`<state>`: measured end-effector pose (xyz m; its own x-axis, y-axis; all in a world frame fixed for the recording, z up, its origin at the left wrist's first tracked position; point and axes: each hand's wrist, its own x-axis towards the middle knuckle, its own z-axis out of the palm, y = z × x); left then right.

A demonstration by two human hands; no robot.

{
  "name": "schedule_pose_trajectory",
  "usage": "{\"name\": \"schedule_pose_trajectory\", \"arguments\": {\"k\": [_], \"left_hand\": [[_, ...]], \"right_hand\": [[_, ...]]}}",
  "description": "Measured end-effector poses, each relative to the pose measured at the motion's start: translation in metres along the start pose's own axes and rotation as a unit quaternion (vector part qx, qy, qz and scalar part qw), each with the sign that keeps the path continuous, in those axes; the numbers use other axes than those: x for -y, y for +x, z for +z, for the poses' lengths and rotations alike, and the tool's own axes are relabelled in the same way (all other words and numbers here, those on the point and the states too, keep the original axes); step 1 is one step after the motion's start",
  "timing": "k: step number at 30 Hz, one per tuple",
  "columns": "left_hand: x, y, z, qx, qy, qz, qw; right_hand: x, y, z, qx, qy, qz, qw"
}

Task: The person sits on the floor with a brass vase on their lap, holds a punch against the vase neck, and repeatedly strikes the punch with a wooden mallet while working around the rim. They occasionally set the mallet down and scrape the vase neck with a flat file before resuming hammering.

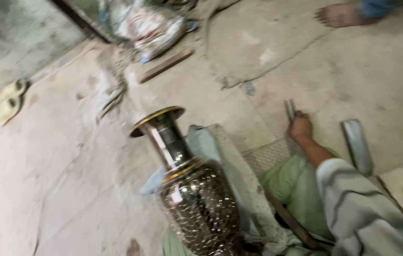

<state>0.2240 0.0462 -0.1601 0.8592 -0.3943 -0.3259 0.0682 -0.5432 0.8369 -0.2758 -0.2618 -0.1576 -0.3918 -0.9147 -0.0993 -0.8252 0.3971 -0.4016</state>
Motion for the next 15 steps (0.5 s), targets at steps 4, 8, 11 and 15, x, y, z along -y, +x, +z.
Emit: {"name": "schedule_pose_trajectory", "arguments": {"k": [4,8,11,15], "left_hand": [[-0.047,0.012,0.013,-0.01,0.04,0.122,0.992],[-0.163,-0.006,0.077,0.205,-0.053,0.118,0.97],[-0.242,-0.042,0.126,0.409,-0.047,0.098,0.906],[-0.287,-0.084,0.159,0.475,0.081,0.147,0.864]], "right_hand": [[0.001,-0.001,0.0,0.016,-0.007,-0.054,0.998],[0.003,-0.004,-0.003,0.114,0.42,0.129,0.891],[0.007,-0.011,-0.013,0.153,0.576,0.095,0.797],[0.029,-0.033,-0.055,0.227,0.548,-0.094,0.799]]}}
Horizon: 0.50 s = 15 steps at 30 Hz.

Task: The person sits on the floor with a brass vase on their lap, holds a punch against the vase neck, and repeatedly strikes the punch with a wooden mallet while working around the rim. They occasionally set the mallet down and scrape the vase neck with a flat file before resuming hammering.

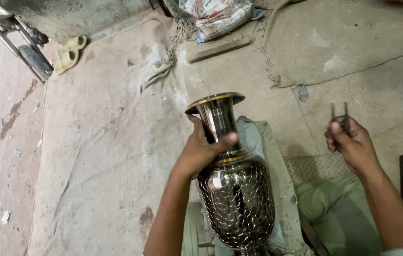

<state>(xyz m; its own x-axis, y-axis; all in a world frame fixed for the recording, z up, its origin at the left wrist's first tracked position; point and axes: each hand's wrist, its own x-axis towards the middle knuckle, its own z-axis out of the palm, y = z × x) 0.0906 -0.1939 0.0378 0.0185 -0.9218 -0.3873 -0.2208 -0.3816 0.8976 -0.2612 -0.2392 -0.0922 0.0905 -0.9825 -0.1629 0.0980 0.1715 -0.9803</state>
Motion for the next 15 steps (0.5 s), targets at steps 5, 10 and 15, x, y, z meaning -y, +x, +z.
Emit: {"name": "schedule_pose_trajectory", "arguments": {"k": [5,10,15], "left_hand": [[-0.007,-0.005,0.005,-0.009,0.075,0.042,0.996],[-0.006,-0.002,0.002,0.02,0.046,0.095,0.994],[-0.012,0.001,0.008,0.01,0.011,0.085,0.996]], "right_hand": [[0.092,-0.03,0.044,0.158,-0.281,-0.03,0.946],[0.135,-0.03,0.091,0.201,-0.306,-0.068,0.928],[0.141,-0.015,0.108,0.223,-0.268,-0.182,0.92]]}}
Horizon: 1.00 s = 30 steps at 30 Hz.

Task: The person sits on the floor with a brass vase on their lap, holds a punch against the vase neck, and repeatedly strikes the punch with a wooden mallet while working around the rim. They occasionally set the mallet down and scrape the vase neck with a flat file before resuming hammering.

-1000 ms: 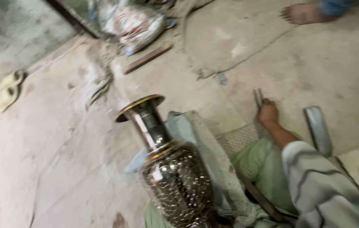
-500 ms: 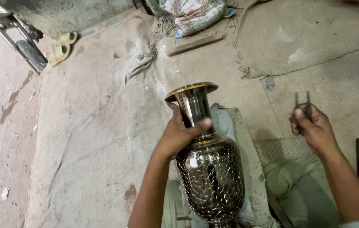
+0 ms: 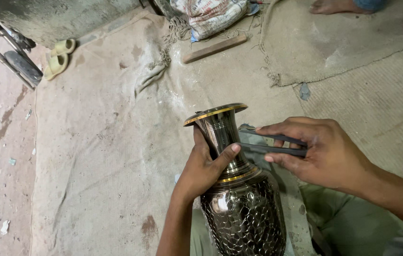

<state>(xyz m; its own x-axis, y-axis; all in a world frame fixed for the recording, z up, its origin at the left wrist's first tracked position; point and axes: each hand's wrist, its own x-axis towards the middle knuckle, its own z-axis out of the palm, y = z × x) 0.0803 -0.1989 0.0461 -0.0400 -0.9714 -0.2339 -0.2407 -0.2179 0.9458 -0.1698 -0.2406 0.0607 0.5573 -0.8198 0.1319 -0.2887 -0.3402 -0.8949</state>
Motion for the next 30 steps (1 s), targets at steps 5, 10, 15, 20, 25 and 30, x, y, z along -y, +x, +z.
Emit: {"name": "schedule_pose_trajectory", "arguments": {"k": [5,10,15,20,25,30], "left_hand": [[-0.007,-0.004,0.0,-0.002,0.042,0.008,0.999],[-0.011,-0.007,0.001,-0.024,0.018,0.01,0.999],[-0.017,-0.009,0.001,-0.04,0.068,-0.014,0.997],[-0.021,-0.012,0.001,-0.046,0.056,-0.012,0.997],[-0.018,-0.009,0.002,-0.048,0.072,-0.003,0.996],[-0.011,-0.009,0.001,-0.06,0.093,0.002,0.994]], "right_hand": [[0.01,0.012,0.006,0.034,-0.093,0.105,0.99],[0.027,0.026,0.002,0.05,-0.108,0.068,0.991],[0.047,0.049,-0.008,0.103,-0.178,0.004,0.979],[0.065,0.07,-0.011,0.158,-0.262,0.088,0.948],[0.079,0.079,-0.011,0.177,-0.284,0.131,0.933],[0.084,0.084,-0.009,0.197,-0.303,0.152,0.92]]}}
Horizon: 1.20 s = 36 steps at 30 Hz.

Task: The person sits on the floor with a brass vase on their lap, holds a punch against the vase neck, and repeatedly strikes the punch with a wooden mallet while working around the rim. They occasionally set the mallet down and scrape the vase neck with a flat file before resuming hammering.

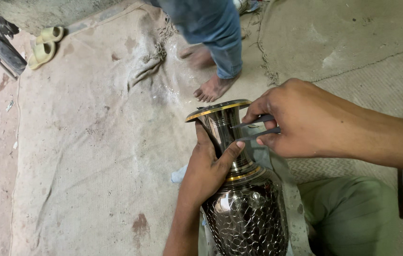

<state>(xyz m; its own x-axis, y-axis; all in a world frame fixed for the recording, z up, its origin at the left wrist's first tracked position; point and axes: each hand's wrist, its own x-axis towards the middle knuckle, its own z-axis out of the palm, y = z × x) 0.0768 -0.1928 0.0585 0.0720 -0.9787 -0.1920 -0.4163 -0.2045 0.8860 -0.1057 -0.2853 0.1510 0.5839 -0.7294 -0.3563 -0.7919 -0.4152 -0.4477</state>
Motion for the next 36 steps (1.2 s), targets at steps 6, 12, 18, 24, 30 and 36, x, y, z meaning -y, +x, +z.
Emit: {"name": "schedule_pose_trajectory", "arguments": {"k": [6,12,18,24,30,36], "left_hand": [[0.0,0.001,-0.001,0.008,0.012,-0.022,1.0],[-0.005,0.005,-0.001,0.052,0.048,-0.113,0.991],[0.001,0.0,-0.003,0.074,-0.111,0.022,0.991],[0.004,0.0,-0.002,0.076,-0.111,0.053,0.989],[0.007,0.002,-0.002,0.086,-0.12,0.052,0.988],[0.015,0.003,-0.003,0.106,-0.145,0.078,0.981]], "right_hand": [[0.006,0.001,-0.002,0.008,-0.014,-0.003,1.0],[0.01,0.004,-0.003,0.034,-0.091,-0.006,0.995],[0.003,-0.011,0.023,-0.064,-0.238,-0.27,0.931],[-0.014,-0.034,0.041,-0.153,-0.252,-0.345,0.891],[-0.024,-0.034,0.047,-0.202,-0.245,-0.396,0.862],[-0.019,-0.027,0.041,-0.141,-0.323,-0.427,0.833]]}}
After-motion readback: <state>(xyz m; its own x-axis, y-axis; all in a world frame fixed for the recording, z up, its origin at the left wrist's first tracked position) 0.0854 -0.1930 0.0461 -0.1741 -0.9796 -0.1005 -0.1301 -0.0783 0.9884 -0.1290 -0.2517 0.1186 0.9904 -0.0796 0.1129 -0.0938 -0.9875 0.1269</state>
